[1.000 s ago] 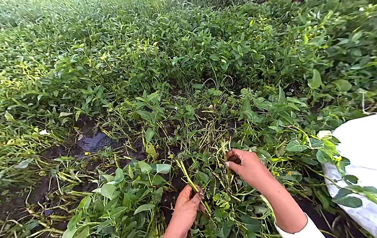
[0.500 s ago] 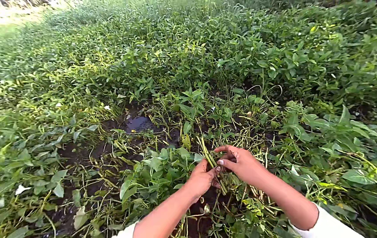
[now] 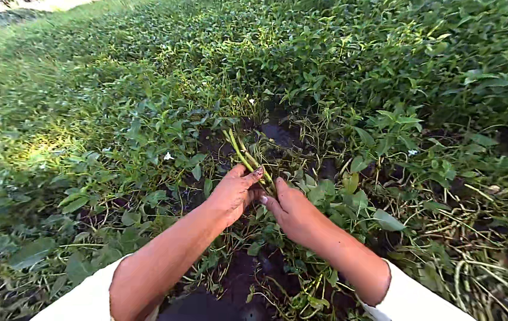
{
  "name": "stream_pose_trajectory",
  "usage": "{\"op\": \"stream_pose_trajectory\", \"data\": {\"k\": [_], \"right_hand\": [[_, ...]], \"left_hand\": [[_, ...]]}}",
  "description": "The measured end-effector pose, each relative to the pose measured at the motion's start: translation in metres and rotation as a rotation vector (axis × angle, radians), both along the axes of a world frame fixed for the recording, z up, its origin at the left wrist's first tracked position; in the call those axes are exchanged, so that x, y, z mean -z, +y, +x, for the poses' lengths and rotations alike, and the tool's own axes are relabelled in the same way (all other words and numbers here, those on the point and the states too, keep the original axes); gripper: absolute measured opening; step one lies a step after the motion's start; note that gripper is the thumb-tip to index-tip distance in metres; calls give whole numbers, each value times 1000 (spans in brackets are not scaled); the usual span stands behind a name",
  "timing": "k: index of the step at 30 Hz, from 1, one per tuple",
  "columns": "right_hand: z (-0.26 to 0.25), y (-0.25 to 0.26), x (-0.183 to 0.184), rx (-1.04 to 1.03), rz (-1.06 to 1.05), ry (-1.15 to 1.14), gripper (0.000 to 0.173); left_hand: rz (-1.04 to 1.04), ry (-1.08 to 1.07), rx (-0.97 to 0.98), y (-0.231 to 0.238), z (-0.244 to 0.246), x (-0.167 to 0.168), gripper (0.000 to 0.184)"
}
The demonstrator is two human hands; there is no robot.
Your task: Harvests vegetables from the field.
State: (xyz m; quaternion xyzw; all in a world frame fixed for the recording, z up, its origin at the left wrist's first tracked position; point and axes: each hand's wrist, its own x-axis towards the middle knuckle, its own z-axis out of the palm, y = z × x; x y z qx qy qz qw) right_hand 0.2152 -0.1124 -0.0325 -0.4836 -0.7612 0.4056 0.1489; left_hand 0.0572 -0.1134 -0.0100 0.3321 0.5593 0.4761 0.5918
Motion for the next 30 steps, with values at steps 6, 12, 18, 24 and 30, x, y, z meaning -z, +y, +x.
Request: {"op": "stream_pose_trajectory", "data": {"k": [6, 12, 18, 24, 30], "right_hand": [[-70, -43, 80, -210, -288, -225, 44], [-66, -84, 146, -233, -382, -218, 43], [-69, -91, 169, -253, -326, -85, 42], [-69, -99, 216, 147, -232, -447, 63], [-65, -75, 241, 231, -328, -494, 46]], "left_hand": [[-277, -186, -83, -54, -89, 87, 27], [-422, -250, 102, -108, -124, 145, 23], [-305, -473, -177, -123, -111, 171, 16], [-278, -114, -355, -129, -100, 212, 14], [-284, 61, -176, -125, -89, 240, 18]]}}
